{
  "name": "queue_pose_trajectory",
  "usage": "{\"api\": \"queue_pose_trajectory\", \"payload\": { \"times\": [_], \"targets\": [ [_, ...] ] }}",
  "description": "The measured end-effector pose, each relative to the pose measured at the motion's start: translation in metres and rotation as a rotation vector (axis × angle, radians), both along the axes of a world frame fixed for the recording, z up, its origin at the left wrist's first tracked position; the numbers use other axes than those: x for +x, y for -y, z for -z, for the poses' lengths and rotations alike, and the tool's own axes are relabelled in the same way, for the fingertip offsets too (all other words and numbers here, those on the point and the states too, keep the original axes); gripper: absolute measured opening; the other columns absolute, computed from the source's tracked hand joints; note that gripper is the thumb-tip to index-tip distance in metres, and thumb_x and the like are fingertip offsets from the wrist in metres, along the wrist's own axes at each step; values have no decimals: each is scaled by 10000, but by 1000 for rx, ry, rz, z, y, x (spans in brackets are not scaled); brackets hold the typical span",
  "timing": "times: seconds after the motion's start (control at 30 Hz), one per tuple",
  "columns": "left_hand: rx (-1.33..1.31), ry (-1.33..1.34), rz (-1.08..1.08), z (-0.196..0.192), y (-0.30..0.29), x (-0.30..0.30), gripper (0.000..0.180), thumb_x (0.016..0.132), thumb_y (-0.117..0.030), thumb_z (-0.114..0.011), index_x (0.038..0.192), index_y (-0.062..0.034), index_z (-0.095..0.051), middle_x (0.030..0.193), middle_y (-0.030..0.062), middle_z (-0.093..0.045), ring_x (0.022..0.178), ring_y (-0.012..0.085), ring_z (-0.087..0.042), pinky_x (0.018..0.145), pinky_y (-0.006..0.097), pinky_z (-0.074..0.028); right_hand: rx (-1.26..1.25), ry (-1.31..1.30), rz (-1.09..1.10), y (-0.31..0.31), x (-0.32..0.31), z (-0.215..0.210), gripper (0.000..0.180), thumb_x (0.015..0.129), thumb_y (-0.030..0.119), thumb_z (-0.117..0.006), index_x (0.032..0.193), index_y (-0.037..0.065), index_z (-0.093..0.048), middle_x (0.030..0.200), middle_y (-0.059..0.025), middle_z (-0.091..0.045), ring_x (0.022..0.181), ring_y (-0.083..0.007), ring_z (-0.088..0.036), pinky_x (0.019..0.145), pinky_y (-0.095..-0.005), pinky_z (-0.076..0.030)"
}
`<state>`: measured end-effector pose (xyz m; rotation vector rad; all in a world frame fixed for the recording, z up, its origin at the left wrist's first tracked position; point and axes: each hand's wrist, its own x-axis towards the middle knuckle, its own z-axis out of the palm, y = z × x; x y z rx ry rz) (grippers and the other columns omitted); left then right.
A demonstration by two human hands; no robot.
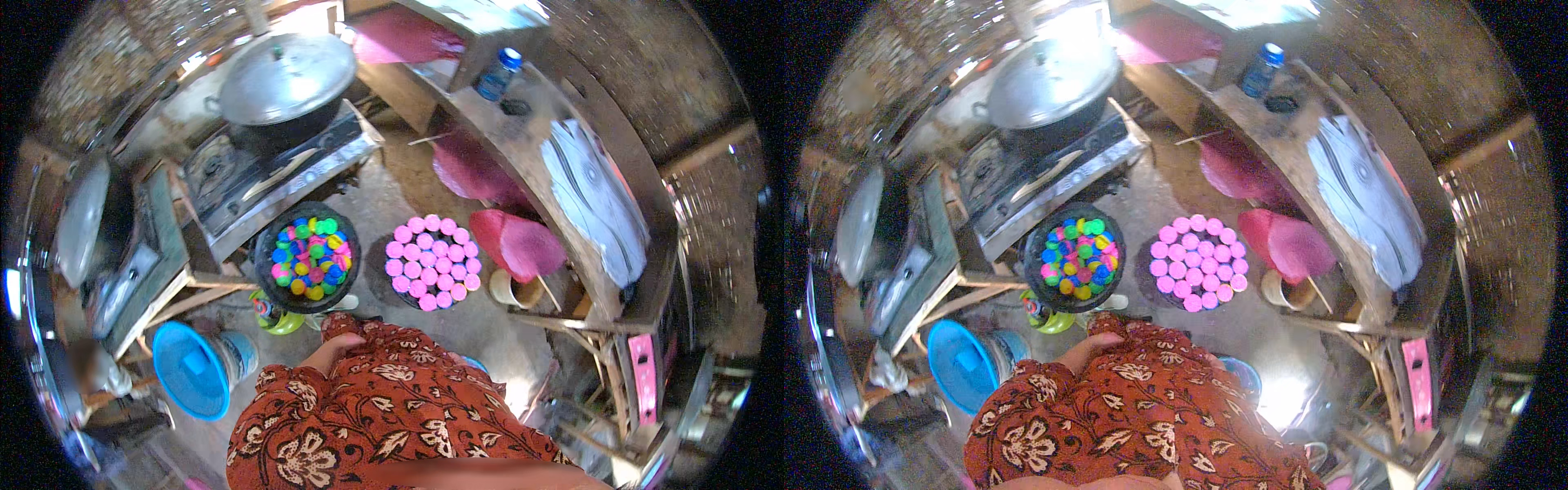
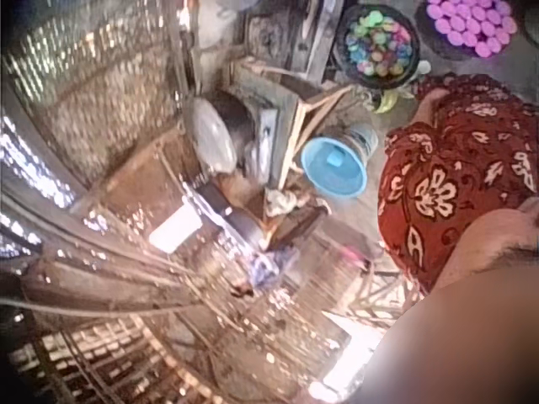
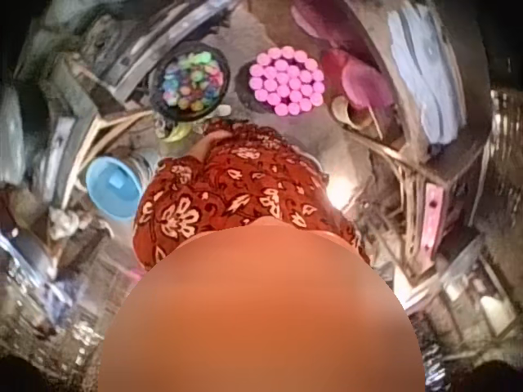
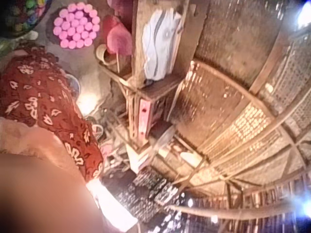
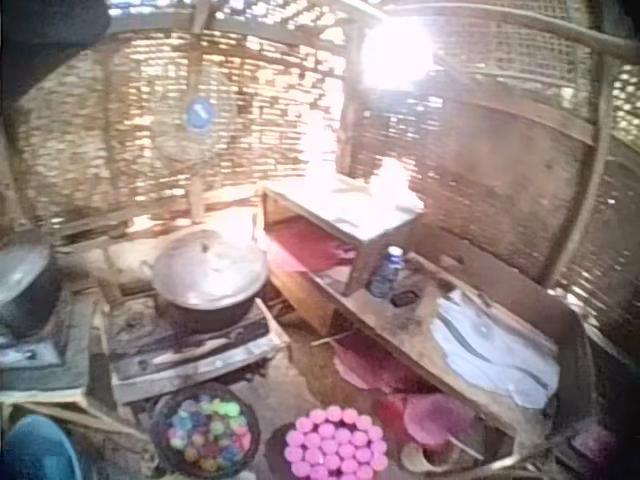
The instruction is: The person arranges colorful plastic caps into a circular pattern on a tray, then uses a wooden stick to apply pink paste onto the caps. The person continues to apply the paste repeatedly across the caps.
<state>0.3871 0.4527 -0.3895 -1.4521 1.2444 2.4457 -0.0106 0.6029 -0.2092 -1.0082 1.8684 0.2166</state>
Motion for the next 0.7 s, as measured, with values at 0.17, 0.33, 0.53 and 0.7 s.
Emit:
{"api": "queue_pose_trajectory", "payload": {
  "times": [0.17,0.33,0.53,0.7],
  "targets": [
    [-415,115,452,108,8,-48,477,807,-428,-561,1034,-13,-630,1056,128,-631,985,268,-591,840,419,-454,13,-48,119,-44,3,16,176,803,201,-600,808,25,-582,774,-98,-549,735,-239,-559,650,-355,-462],
    [-247,178,504,119,-15,-83,415,849,-383,-533,1068,-35,-593,1013,135,-627,949,274,-595,842,401,-454,-26,-60,158,-56,-9,72,191,799,213,-606,794,24,-583,769,-106,-543,732,-252,-560,646,-362,-462],
    [-2,81,76,210,-15,-104,343,900,-328,-499,1109,-60,-548,961,144,-623,907,281,-599,844,378,-454,-212,4,-8,-27,8,171,209,795,228,-614,778,22,-584,763,-116,-536,727,-268,-561,641,-371,-462],
    [338,-82,-1043,205,61,-156,223,932,-298,-447,897,-94,-531,776,34,-584,633,182,-564,698,319,-460,-559,83,-302,0,52,262,225,792,241,-620,765,20,-585,758,-124,-530,724,-282,-562,638,-378,-463]
  ]
}}
